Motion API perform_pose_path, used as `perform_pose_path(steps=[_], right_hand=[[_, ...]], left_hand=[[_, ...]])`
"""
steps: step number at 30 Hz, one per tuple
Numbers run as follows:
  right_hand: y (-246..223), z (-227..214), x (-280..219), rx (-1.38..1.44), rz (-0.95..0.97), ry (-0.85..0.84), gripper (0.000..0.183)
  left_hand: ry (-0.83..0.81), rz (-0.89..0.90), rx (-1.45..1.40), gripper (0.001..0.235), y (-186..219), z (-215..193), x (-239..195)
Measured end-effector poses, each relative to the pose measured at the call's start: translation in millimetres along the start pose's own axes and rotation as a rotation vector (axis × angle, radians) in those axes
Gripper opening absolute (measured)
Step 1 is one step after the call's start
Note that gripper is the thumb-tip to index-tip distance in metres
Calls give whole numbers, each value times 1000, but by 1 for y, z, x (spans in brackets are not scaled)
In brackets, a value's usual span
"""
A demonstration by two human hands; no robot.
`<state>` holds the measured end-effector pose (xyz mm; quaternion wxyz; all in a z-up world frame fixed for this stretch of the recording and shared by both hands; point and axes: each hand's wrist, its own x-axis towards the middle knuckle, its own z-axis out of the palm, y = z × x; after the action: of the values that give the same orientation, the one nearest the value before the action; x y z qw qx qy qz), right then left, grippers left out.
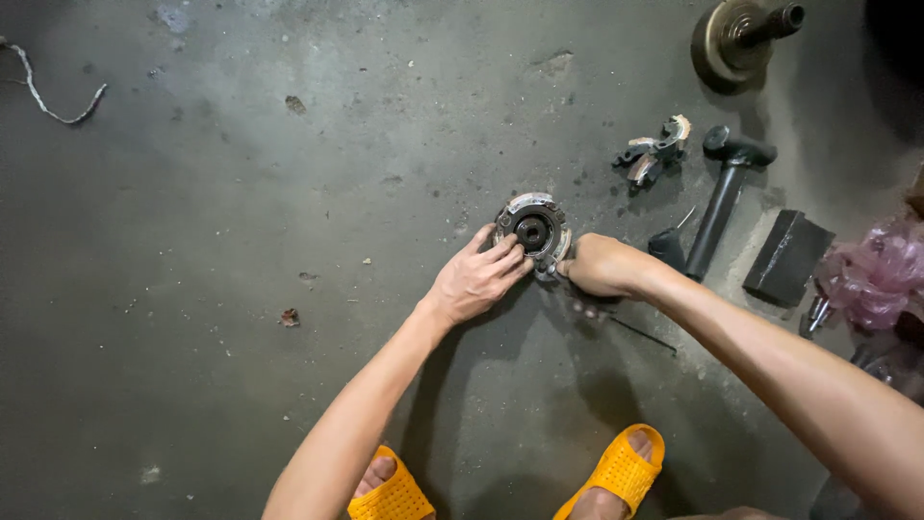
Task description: The person kneels on a concrete workshop floor and disassembles a small engine clutch assembly by hand, prying the clutch shoes off the hub with a small hand tool, separating the shoes and springs, and arranging the removed parts and small hardware on the floor.
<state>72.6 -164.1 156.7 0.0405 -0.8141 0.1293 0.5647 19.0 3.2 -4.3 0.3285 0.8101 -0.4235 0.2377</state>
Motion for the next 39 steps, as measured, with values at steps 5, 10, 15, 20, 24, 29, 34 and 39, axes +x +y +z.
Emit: perform_pose_path(steps=[5, 10, 15, 20, 24, 29, 34, 39], right_hand=[[-3, 5, -2, 21, 21, -37, 54], [28, 17, 32, 158, 20, -5, 51], [51, 34, 50, 150, -45, 64, 58], [61, 44, 46, 285, -52, 90, 50], [79, 71, 13, 410, -223, 266, 45], [73, 116, -1, 456, -539, 1006, 20], [72, 144, 55, 120, -726, 1186, 13], [73, 156, 61, 328, -623, 1051, 14]], left_hand=[[25, -1, -4, 25, 0, -3, 3], [28, 7, -1, 24, -1, -4, 4], [9, -4, -14, 25, 2, -1, 2], [-9, -14, 10, 21, 6, -1, -1], [-128, -220, -12, 28, 19, 6, -10], [-204, -380, 103, 47, 33, -9, -2], [-308, -389, 126, 43, 35, -16, 5], [-308, -490, 111, 41, 40, -10, 7]])
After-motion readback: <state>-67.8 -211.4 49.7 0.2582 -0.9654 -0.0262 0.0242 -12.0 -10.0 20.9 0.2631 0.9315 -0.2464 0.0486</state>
